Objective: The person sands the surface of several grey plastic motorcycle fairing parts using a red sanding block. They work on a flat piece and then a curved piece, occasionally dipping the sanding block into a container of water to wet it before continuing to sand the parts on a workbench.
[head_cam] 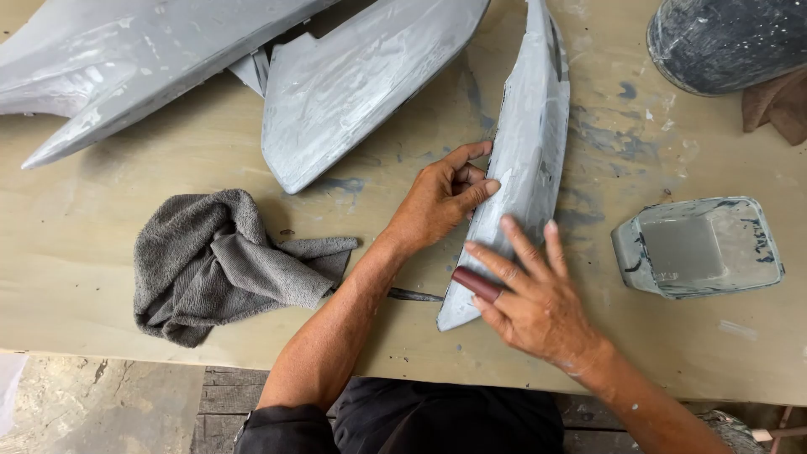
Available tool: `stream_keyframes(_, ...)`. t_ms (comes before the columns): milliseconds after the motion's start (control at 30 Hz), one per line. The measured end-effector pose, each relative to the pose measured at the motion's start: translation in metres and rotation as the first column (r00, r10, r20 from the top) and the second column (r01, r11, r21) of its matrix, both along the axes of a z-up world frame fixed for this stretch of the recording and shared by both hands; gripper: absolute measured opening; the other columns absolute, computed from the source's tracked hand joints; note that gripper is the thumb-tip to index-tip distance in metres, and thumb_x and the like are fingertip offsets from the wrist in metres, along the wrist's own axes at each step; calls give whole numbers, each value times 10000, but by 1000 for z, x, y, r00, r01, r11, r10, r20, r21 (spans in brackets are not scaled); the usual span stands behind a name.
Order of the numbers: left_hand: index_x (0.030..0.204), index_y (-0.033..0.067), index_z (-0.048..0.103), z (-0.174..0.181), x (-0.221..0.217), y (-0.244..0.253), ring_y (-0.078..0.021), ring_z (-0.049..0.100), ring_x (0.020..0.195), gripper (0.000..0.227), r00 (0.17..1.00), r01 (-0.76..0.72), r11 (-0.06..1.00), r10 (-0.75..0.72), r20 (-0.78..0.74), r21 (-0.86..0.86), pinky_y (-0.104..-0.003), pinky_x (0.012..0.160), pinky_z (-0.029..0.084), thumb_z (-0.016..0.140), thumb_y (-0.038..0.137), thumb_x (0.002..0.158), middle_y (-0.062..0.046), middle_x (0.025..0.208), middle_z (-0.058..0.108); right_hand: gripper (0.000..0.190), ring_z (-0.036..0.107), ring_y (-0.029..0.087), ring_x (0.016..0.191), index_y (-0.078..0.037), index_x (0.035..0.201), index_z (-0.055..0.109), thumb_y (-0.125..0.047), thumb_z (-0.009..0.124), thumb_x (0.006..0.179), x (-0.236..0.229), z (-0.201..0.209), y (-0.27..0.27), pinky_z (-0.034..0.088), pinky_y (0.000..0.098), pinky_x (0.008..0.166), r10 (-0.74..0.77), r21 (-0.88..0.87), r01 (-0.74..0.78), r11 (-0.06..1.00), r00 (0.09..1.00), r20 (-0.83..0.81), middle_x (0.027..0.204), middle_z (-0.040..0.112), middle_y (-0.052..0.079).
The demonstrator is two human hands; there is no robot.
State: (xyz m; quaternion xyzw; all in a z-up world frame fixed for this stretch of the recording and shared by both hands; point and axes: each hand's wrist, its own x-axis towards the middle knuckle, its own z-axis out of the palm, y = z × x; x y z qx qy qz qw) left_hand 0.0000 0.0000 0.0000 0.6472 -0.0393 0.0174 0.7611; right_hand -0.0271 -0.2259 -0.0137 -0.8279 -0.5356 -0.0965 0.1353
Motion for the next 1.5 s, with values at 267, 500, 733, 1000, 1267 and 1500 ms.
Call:
stream_keyframes(267, 1430, -18, 511, 0, 1, -1, -83, 576, 672, 562, 1000, -9, 1000, 9, -5, 22, -227, 575, 496, 679, 169, 927, -35, 804, 640, 242, 223, 351, 1504, -184, 1064, 755, -318, 595, 941, -19, 4, 5, 32, 716, 1188, 119, -23, -120, 992, 991, -58, 1562, 428, 15)
stream_keyframes(500, 1443, -6, 503, -2, 2, 0, -82, 583, 665, 580, 1000, -6, 999, 7, -7, 31, -227, 566, 499, 681, 182, 924, -30, 795, 646, 338, 203, 388, 1498, -184, 1039, 750, -400, 492, 1010, -32, -6, 3, -3, 743, 1174, 153, -81, -159, 984, 985, -73, 1591, 389, 32)
stream_keyframes(733, 1437, -1, 516, -4, 2, -1, -77, 563, 666, 567, 1000, -2, 1000, 2, -3, -2, -221, 572, 486, 685, 178, 926, -12, 782, 611, 346, 114, 319, 1540, -252, 1312, 677, -383, 538, 1023, -4, -18, -15, -122, 655, 1215, 33, 39, -37, 999, 995, 96, 1622, 335, 40)
stream_keyframes(1000, 1442, -14, 500, -5, 3, -1, -85, 578, 680, 580, 1000, 3, 1000, -3, 5, 12, -228, 579, 501, 676, 194, 930, -30, 808, 632, 329, 109, 338, 1536, -272, 1274, 678, -410, 538, 1011, -22, -37, -32, -37, 776, 1176, 87, 24, -88, 996, 996, 36, 1635, 290, 44)
stream_keyframes(1267, 1436, -12, 493, -29, 9, -2, -123, 633, 745, 548, 998, 4, 996, 2, 68, -87, -248, 607, 616, 709, 166, 965, -102, 869, 677, 274, 371, 394, 1478, -249, 1059, 747, -421, 548, 983, -34, -44, -19, 103, 693, 1210, -22, 232, -9, 973, 991, 132, 1505, 553, -26)
stream_keyframes(1500, 1461, -6, 469, -39, 14, -1, -129, 617, 775, 552, 994, 39, 996, -30, 110, -77, -255, 627, 609, 687, 171, 986, -97, 871, 655, 291, 331, 422, 1502, -227, 1122, 750, -377, 531, 1004, 3, -18, -29, 114, 645, 1236, -117, 300, 70, 951, 983, 143, 1534, 525, 44)
